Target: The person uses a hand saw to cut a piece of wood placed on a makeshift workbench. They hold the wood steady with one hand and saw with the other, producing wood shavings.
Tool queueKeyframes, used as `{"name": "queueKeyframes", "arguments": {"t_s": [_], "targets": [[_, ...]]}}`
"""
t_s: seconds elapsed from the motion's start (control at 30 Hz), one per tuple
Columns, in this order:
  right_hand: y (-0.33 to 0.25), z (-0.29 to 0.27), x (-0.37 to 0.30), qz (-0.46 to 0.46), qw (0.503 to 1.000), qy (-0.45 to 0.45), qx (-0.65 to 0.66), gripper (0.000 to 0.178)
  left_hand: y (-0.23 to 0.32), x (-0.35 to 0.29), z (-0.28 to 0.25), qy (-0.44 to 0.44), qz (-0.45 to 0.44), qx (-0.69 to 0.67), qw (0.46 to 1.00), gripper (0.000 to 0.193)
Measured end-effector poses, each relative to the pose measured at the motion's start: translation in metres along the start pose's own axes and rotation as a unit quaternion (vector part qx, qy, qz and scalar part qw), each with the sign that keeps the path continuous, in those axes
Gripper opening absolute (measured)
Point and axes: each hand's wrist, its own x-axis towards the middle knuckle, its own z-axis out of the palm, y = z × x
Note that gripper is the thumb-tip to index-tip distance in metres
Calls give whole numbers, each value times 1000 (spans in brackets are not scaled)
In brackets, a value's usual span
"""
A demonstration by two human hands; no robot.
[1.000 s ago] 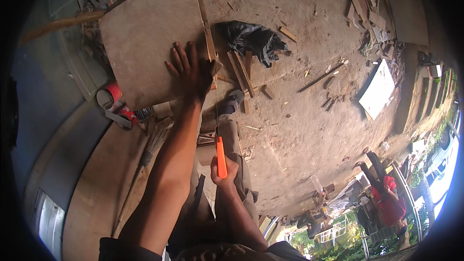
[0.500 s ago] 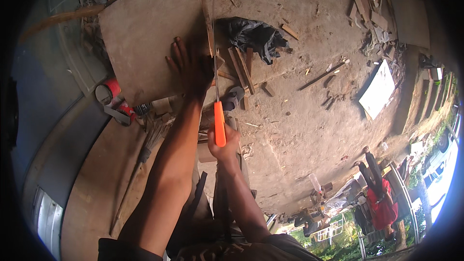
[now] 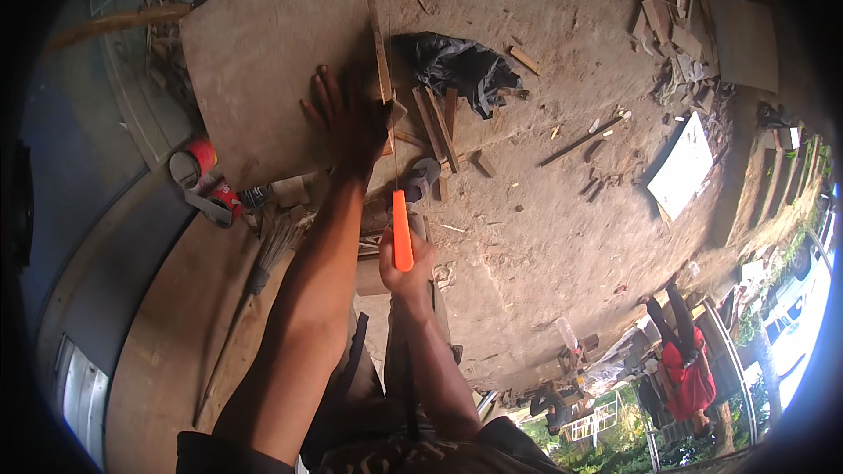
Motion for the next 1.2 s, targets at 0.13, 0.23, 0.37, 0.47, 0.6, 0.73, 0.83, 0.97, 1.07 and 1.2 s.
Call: {"name": "queueKeyframes", "arguments": {"t_s": [0.13,0.23,0.37,0.47,0.6,0.73,0.83,0.97,1.07,1.2], "targets": [[14,-17,-67,0,1000,-18,-20,8,-4,-4,-3,-1,4,13,1000,70],[5,-15,-40,14,999,-41,-16,7,-6,-6,-2,-10,5,11,1000,71],[4,0,5,37,998,-21,35,7,1,-1,-1,0,3,-11,1000,66],[16,-13,-51,-10,1000,-28,-7,10,-6,-3,-4,-11,-5,24,1000,68],[6,-20,-54,-17,998,-31,-49,11,-3,-4,-7,0,-7,5,1000,68],[-13,5,28,30,998,-24,42,9,5,-2,-7,3,4,-40,999,68],[-4,2,-3,-12,1000,-6,18,8,-3,-2,0,0,1,1,1000,71],[6,-19,-48,-2,999,-33,-3,7,-6,-5,2,-2,-2,26,1000,75],[4,-11,-26,45,998,-36,16,7,-1,-4,-6,-20,4,-4,1000,73],[4,7,-1,-9,999,-12,52,7,-2,-7,-11,0,25,-27,999,73]]}}
